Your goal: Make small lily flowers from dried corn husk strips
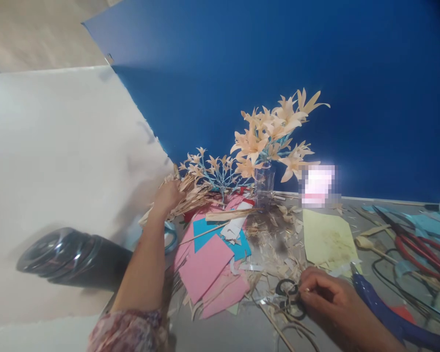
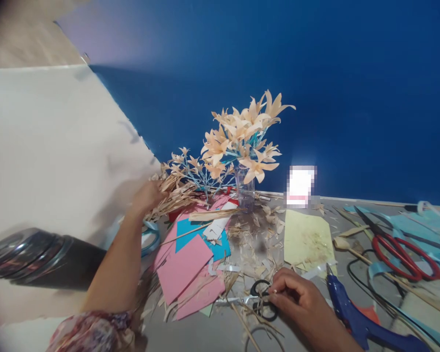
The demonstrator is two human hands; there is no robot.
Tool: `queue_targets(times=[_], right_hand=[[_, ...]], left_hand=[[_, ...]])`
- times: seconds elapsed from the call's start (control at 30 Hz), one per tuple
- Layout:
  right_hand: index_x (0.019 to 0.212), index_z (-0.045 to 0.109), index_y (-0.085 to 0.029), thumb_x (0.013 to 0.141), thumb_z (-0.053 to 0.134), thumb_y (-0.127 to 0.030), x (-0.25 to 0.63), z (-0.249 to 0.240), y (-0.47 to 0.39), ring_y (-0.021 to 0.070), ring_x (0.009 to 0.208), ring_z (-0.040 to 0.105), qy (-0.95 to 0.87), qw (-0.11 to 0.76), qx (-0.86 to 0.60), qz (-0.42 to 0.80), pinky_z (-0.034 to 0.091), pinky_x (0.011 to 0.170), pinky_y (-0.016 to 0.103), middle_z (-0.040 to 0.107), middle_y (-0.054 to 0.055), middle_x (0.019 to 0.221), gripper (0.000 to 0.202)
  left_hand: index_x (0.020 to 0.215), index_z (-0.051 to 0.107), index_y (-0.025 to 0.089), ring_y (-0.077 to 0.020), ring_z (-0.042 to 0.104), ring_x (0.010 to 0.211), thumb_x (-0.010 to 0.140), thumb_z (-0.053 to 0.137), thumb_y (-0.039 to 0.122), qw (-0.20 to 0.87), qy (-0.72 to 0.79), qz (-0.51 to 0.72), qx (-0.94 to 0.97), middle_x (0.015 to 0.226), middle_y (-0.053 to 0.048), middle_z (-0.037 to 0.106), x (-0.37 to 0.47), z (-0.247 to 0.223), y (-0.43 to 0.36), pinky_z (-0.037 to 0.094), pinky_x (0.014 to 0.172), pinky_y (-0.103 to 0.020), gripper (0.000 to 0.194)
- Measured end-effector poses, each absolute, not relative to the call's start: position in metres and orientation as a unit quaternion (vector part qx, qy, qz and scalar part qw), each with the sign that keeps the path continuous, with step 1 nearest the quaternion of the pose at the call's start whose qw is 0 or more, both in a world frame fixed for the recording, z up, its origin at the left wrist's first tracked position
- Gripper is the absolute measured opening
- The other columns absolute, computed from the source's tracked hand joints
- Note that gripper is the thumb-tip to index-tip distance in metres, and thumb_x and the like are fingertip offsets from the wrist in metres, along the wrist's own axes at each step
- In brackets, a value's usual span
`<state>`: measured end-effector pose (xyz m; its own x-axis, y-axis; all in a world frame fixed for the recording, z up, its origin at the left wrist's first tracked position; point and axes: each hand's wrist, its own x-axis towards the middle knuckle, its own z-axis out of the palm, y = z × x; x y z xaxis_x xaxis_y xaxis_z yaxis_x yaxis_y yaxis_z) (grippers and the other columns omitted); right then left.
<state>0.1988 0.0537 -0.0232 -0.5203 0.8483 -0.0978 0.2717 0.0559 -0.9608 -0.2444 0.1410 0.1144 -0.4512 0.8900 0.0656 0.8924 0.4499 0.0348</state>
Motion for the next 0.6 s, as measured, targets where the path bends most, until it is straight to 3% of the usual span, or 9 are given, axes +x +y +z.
queue_targets(times=[0.33, 0.43, 0.5, 0.6], right_hand=[[0.071, 0.063, -0.019, 0.086, 0.062, -0.042, 0.199, -0.024, 0.053, 0.0200, 0.077, 0.056, -0.691, 0.259, -0.407, 0.539, 0.042, 0.071, 0.030, 0.061, 0.004, 0.082, 0.028], [0.072, 0.063, -0.019, 0.086, 0.063, -0.042, 0.199, -0.026, 0.054, 0.0199, 0.078, 0.057, -0.689, 0.257, -0.407, 0.541, 0.042, 0.072, 0.030, 0.061, 0.004, 0.083, 0.027], [0.073, 0.063, -0.019, 0.086, 0.064, -0.041, 0.199, -0.025, 0.054, 0.0199, 0.079, 0.057, -0.689, 0.254, -0.408, 0.543, 0.042, 0.072, 0.030, 0.061, 0.004, 0.084, 0.025], [0.073, 0.063, -0.019, 0.086, 0.064, -0.040, 0.197, -0.021, 0.054, 0.0200, 0.080, 0.057, -0.691, 0.249, -0.405, 0.545, 0.041, 0.072, 0.030, 0.061, 0.004, 0.084, 0.024]], left_hand=[[0.100, 0.068, 0.021, -0.0287, 0.069, 0.088, 0.082, 0.056, 0.035, 0.031, -0.848, -0.019, -0.529, 0.094, -0.011, 0.074, -0.238, 0.110, 0.141, 0.048, 0.072, -0.031, 0.026], [0.125, 0.060, 0.020, -0.0311, 0.067, 0.102, 0.082, 0.060, 0.037, 0.028, -0.835, -0.020, -0.549, 0.110, -0.013, 0.072, -0.232, 0.098, 0.129, 0.049, 0.081, -0.034, 0.046], [0.145, 0.042, 0.019, -0.0364, 0.058, 0.119, 0.081, 0.063, 0.036, 0.054, -0.829, -0.029, -0.556, 0.129, -0.019, 0.063, -0.225, 0.090, 0.116, 0.047, 0.091, -0.041, 0.069], [0.146, 0.042, 0.017, -0.0399, 0.050, 0.127, 0.083, 0.063, 0.034, 0.149, -0.798, -0.074, -0.579, 0.138, -0.023, 0.055, -0.208, 0.074, 0.094, 0.043, 0.098, -0.048, 0.068]])
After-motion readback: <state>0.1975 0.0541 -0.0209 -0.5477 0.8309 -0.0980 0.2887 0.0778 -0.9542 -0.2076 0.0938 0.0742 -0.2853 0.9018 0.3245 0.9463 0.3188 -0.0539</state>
